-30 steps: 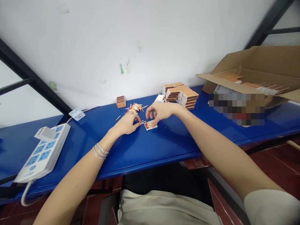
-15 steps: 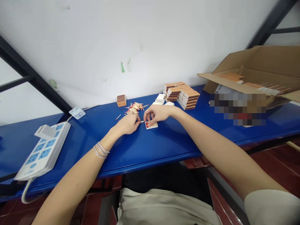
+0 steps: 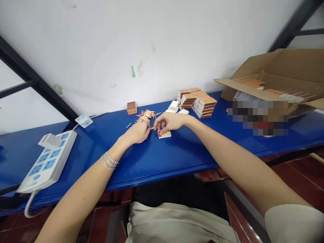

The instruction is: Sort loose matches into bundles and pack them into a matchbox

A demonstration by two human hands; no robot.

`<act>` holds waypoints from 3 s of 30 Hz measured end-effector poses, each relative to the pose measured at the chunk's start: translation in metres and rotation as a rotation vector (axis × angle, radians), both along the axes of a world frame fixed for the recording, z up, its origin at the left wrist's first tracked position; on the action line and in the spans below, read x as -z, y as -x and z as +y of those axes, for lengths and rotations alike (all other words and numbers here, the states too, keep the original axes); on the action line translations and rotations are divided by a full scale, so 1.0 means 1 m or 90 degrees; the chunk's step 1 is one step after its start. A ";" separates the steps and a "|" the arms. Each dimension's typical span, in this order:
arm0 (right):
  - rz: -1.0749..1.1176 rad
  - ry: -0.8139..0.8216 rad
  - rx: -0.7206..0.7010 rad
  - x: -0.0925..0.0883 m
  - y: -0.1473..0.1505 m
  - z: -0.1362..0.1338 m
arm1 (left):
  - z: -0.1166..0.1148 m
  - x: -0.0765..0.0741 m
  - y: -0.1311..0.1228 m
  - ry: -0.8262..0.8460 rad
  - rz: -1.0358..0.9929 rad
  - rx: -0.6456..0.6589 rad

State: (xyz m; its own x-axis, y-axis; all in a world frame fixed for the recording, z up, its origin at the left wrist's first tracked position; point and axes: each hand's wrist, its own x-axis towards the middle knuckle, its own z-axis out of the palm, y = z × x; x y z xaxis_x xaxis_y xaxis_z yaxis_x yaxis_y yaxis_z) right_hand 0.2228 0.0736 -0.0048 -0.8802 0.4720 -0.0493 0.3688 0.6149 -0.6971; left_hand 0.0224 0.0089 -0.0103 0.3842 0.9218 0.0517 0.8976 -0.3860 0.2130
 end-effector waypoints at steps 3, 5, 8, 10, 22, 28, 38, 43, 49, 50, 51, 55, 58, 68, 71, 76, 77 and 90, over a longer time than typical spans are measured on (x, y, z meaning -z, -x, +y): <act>0.003 -0.041 0.012 -0.003 0.000 -0.003 | 0.001 -0.001 0.003 -0.016 0.000 -0.004; -0.015 -0.077 0.015 -0.005 0.001 -0.005 | 0.002 -0.002 0.005 -0.023 0.008 -0.010; -0.052 -0.121 0.016 -0.006 0.003 -0.008 | 0.002 -0.003 0.005 -0.022 0.020 -0.014; -0.061 -0.137 0.019 -0.006 0.004 -0.009 | 0.002 -0.003 0.005 -0.024 0.020 -0.011; 0.008 -0.084 0.079 -0.024 -0.003 -0.020 | 0.003 -0.007 0.004 -0.014 -0.026 -0.006; -0.098 -0.072 0.063 -0.027 -0.005 -0.020 | 0.000 -0.008 0.000 -0.014 -0.081 0.012; -0.108 -0.183 0.196 -0.034 -0.028 -0.004 | -0.016 -0.006 -0.027 -0.017 -0.021 0.109; -0.139 -0.170 0.179 -0.035 -0.023 -0.007 | -0.019 -0.009 -0.038 -0.021 0.110 0.072; -0.155 -0.166 0.187 -0.037 -0.023 -0.009 | -0.018 -0.009 -0.048 -0.036 0.157 0.059; -0.156 -0.168 0.188 -0.036 -0.023 -0.009 | -0.017 -0.008 -0.048 -0.038 0.147 0.057; -0.158 -0.168 0.188 -0.036 -0.023 -0.009 | -0.016 -0.008 -0.047 -0.042 0.129 0.057; -0.163 -0.146 0.167 -0.035 -0.026 -0.006 | -0.011 -0.009 -0.036 -0.058 0.016 0.075; -0.172 -0.118 0.138 -0.032 -0.026 -0.006 | -0.006 -0.015 -0.021 -0.044 -0.036 0.076; -0.195 -0.083 0.099 -0.023 -0.013 -0.008 | 0.014 -0.032 0.045 0.061 0.103 -0.076; -0.205 -0.076 0.097 -0.023 -0.014 -0.007 | 0.020 -0.030 0.056 0.046 0.098 -0.090; -0.197 -0.075 0.095 -0.023 -0.013 -0.008 | 0.025 -0.027 0.058 0.029 0.076 -0.070; -0.197 -0.077 0.095 -0.023 -0.012 -0.008 | 0.025 -0.027 0.057 0.035 0.075 -0.067; -0.220 -0.076 0.094 -0.024 -0.015 -0.006 | 0.022 -0.022 0.050 0.089 0.119 -0.058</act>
State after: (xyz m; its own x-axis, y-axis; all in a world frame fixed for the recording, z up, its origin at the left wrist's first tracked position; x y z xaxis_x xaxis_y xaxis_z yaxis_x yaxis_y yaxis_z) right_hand 0.2375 0.0672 0.0189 -0.7431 0.6132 -0.2679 0.6602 0.6065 -0.4430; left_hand -0.0281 0.0310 0.0121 0.2905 0.9460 -0.1437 0.9560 -0.2805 0.0855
